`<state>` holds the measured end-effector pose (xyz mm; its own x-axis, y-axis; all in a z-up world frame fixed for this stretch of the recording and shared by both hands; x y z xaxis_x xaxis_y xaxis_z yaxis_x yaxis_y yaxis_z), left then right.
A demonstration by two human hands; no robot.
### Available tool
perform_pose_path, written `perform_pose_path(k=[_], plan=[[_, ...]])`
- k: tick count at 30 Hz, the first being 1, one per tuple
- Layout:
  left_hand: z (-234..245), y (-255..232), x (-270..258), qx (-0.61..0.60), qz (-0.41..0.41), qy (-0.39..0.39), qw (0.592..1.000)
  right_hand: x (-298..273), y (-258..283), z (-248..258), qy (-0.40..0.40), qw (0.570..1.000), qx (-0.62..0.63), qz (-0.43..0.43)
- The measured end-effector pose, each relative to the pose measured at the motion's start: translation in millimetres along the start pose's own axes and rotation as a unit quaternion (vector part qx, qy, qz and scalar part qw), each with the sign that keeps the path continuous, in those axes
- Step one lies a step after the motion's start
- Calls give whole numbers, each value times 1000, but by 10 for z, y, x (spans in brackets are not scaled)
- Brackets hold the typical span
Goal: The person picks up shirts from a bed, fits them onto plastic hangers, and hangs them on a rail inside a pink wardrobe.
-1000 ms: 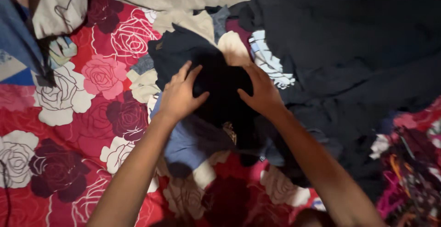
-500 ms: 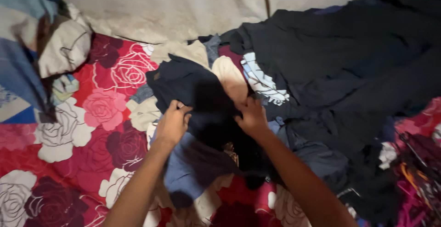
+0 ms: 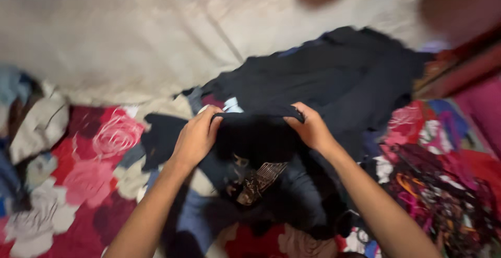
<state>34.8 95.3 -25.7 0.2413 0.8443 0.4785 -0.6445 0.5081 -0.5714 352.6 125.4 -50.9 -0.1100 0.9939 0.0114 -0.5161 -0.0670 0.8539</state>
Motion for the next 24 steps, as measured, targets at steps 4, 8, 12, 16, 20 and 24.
perform_pose_path(k=[4,8,12,16,20,24], plan=[[-50,-544,473,-16,-62,18,998,-147,-34,736,-52,996,39,61],[-198,-1075,912,-23,-89,70,993,-425,-125,1431,-136,990,-1,47],[-398,-1720,1281,-44,-180,43,982,-891,69,2172,-212,974,-46,64],[-499,-2417,1679,-75,-267,26,960,-1451,458,2899,-276,961,-16,15],[-591,-3143,1963,-108,-348,-10,931,-2048,900,3514,-339,941,6,-4],[-711,-3777,2197,-102,-393,-22,914,-2740,1262,3961,-448,887,-55,-102]])
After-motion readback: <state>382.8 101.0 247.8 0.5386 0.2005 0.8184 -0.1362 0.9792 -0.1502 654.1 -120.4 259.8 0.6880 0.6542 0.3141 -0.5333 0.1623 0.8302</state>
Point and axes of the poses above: each hand's wrist, its own x-axis towards the middle knuckle, its own z-axis out of the back of the hand, y = z × x, the point moved 1 cm from there along x, towards the middle knuckle, and after that the axes turned 6 degrees about -z, right-handed, at the moved point
